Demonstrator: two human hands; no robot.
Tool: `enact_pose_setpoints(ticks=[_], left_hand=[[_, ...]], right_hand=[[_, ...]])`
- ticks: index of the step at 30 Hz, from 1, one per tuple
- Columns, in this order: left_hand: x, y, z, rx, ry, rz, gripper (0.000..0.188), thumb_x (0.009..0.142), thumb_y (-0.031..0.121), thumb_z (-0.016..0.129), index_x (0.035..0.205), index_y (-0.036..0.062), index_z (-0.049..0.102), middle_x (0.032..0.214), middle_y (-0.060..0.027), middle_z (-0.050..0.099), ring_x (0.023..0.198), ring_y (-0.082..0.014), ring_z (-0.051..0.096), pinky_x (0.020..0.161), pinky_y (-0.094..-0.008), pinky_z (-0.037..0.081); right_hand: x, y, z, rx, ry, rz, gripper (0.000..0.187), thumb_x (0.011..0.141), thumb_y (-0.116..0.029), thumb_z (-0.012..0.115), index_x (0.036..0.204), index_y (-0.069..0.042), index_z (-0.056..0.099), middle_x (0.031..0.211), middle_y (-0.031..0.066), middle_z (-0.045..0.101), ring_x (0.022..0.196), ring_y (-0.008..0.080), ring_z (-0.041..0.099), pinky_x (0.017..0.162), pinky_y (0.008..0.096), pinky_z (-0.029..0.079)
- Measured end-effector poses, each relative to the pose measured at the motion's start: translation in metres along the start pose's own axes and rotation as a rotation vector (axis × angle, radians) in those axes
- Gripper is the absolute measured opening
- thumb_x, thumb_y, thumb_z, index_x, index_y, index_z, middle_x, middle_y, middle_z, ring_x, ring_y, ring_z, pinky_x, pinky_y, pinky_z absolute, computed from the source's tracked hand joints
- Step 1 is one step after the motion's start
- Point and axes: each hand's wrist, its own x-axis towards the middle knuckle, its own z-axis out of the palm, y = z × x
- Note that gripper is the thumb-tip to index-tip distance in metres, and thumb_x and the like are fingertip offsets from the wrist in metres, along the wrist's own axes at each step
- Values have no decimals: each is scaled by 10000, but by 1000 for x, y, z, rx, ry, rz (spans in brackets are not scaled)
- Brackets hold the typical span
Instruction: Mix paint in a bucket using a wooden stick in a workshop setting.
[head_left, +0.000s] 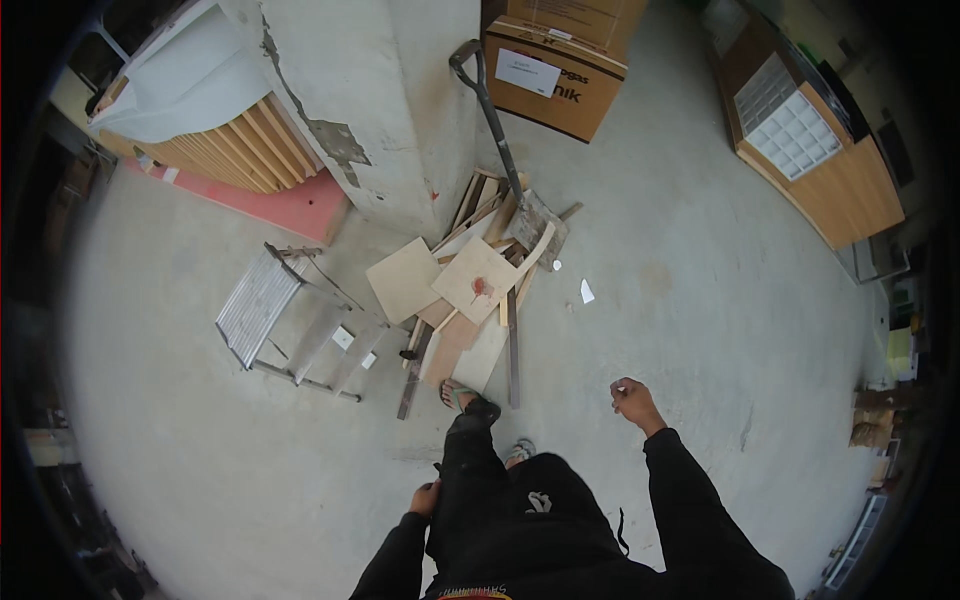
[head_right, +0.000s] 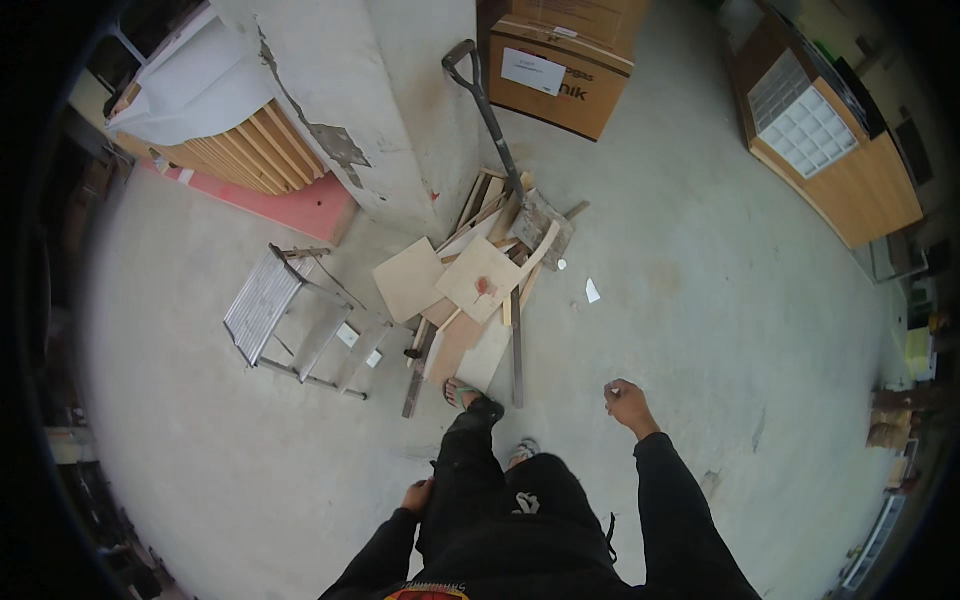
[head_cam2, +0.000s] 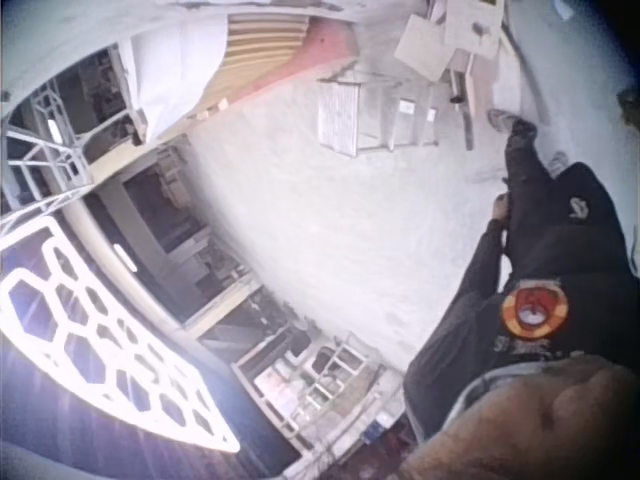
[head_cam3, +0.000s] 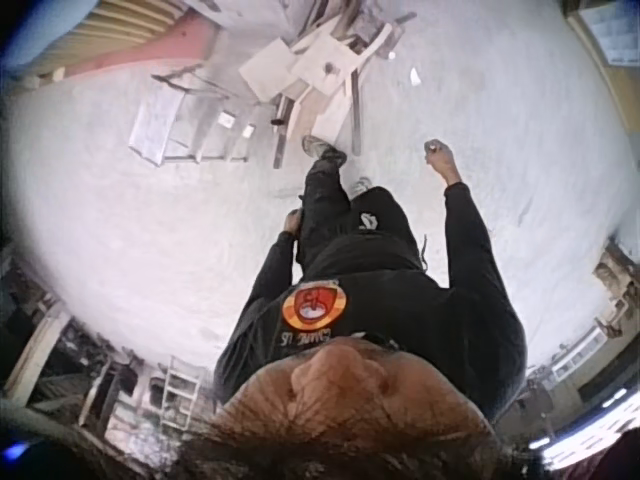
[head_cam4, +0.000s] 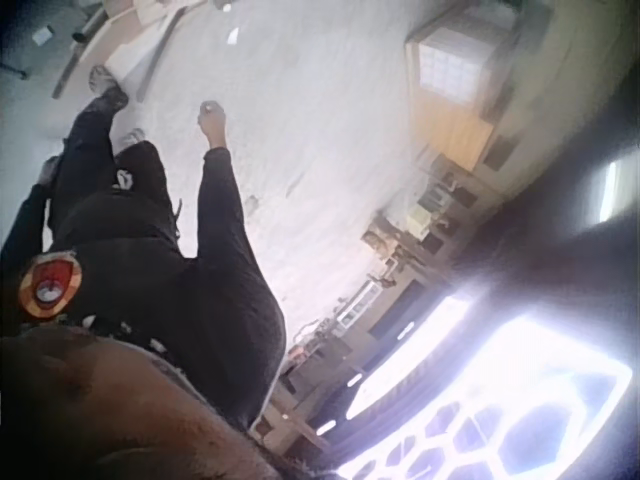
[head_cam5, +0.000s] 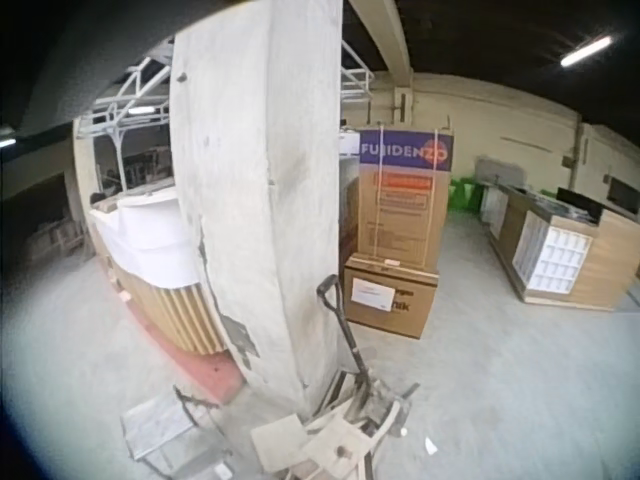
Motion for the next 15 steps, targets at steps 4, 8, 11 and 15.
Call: enact_pose_setpoints(ticks=[4, 8, 11, 15], left_hand=[[36, 90, -42, 20, 148, 153, 680, 806, 482, 666, 1207, -38, 492, 993, -242, 643, 951, -360, 634, 828, -418, 491], [53, 290, -112, -35, 508, 614, 610, 837, 295, 692, 1268, -53, 436, 1114, -244, 557, 994, -332, 573, 838, -396, 467], [30, 440, -172, -28, 885, 976, 528, 848, 179, 682, 1263, -43, 441, 1054, -184, 540, 972, -313, 533, 834, -385, 448], [-30, 621, -222, 181, 1389, 1214, 581, 856, 38, 650, 1342, -18, 336, 1346, -175, 389, 1285, -292, 366, 1096, -404, 274]], right_hand=[[33, -76, -10, -366, -85, -174, 220, 832, -148, 593, 1036, -75, 635, 748, 176, 658, 739, 302, 657, 691, 373, 517], [84, -60, -35, -396, 58, -230, 241, 814, -99, 601, 1052, -102, 640, 688, 141, 630, 617, 259, 616, 609, 367, 491], [135, -58, -56, -375, 166, -253, 254, 795, -76, 593, 1044, -89, 643, 680, 148, 629, 641, 279, 622, 631, 366, 493], [220, -57, -87, -280, 49, -320, 265, 780, -62, 588, 1039, -70, 643, 656, 119, 626, 585, 220, 619, 564, 351, 489]])
